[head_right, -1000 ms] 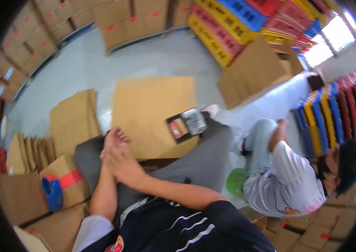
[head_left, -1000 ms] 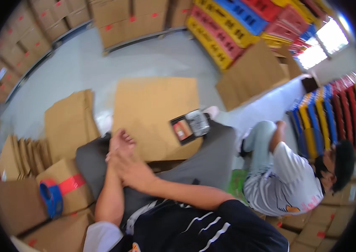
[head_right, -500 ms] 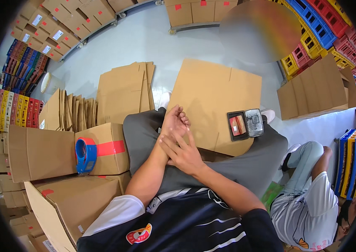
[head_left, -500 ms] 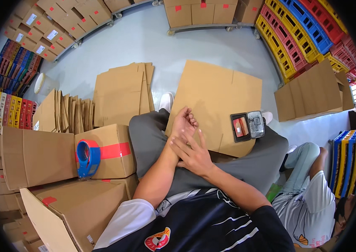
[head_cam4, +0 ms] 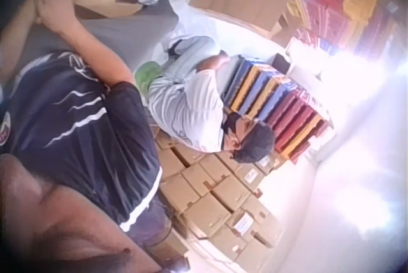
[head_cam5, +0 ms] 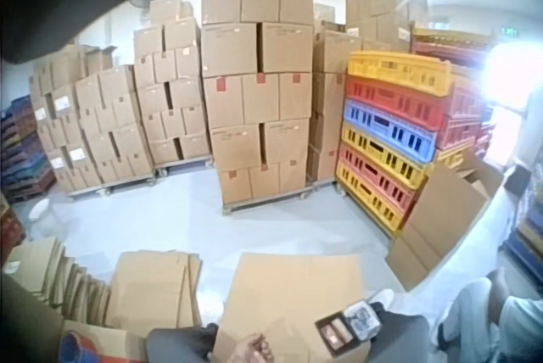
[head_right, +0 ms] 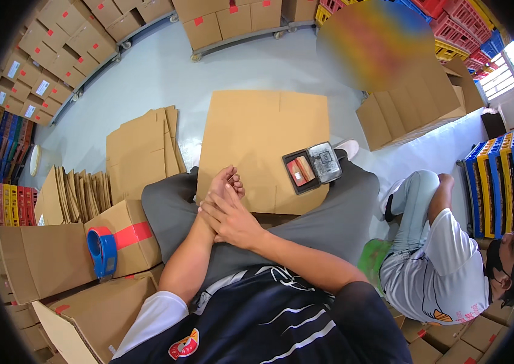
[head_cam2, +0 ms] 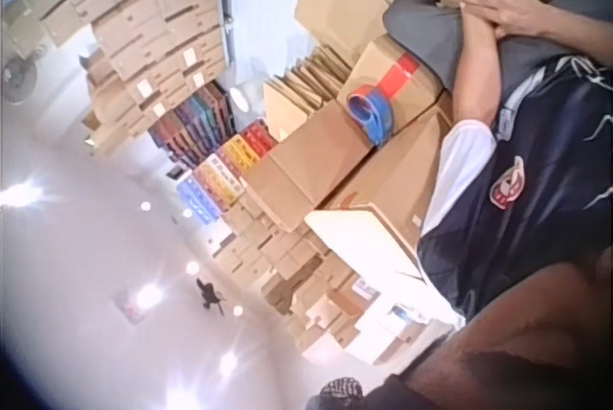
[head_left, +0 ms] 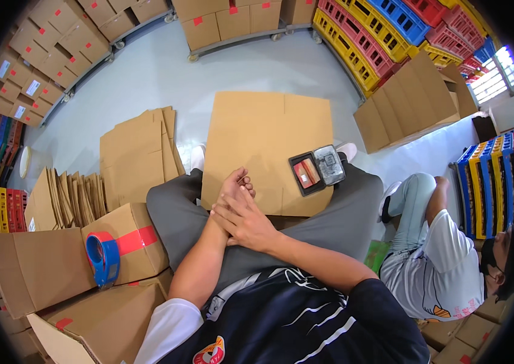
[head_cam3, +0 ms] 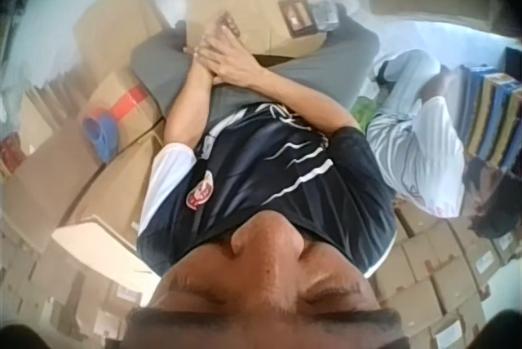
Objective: The person folds cardboard sheets to assemble boxes, using a handheld scanner to track items and moving the flattened boxes from stacks into a prepared state.
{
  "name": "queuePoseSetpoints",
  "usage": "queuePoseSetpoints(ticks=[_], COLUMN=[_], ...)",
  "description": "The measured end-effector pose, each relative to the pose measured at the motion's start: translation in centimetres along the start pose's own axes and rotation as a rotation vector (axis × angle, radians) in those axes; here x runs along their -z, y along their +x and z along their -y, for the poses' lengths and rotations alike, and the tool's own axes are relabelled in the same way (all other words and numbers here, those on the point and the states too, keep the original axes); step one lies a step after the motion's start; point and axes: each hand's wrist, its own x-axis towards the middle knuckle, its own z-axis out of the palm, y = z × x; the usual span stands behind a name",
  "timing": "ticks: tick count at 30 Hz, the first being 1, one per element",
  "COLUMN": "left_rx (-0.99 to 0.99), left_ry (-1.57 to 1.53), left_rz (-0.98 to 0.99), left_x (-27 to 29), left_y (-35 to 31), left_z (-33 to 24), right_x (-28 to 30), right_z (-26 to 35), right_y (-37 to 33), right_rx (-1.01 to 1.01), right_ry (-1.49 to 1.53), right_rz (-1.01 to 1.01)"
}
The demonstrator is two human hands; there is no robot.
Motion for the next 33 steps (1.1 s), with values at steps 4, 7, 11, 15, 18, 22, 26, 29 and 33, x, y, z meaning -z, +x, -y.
queuePoseSetpoints(ticks=[4, 7, 11, 15, 18, 22, 26, 29, 33], left_rx=[-0.233, -0.407, -0.661, -0.444, -0.117, 0.280, 0.244, 0.240, 0.189], left_ry=[0.319, 0.684, 1.372, 1.692, 1.793, 1.985, 2.043, 2.017, 2.014], left_rz=[-0.219, -0.280, -0.736, -0.994, -0.812, -0.589, -0.616, -0.655, -0.642], left_x=[0.9, -1.3, 2.4, 5.7, 4.9, 3.1, 2.6, 2.9, 0.7], left_y=[2.6, 2.3, 6.3, 5.9, 4.0, 1.3, 0.6, -0.2, 0.1], left_z=[-0.6, -2.9, -6.3, -4.9, -4.8, -3.2, -3.3, -3.7, -2.6], right_x=[1.6, 3.2, 4.7, 2.3, 1.5, 2.2, 4.8, 7.4, -0.2], right_z=[-3.2, -10.0, -16.7, -18.6, -19.2, -20.7, -21.3, -18.7, -21.7], right_y=[-1.6, -4.8, -8.9, -11.7, -12.5, -13.8, -10.9, -7.7, -15.3], right_rx=[-0.155, -0.421, -0.953, -0.911, -0.915, -0.876, -0.843, -0.768, -0.918], right_ry=[0.037, -0.071, -0.168, -0.017, -0.163, -0.228, -0.212, -0.167, -0.277], right_rz=[0.002, -0.088, 0.060, 0.019, 0.117, 0.159, 0.035, -0.382, -0.062])
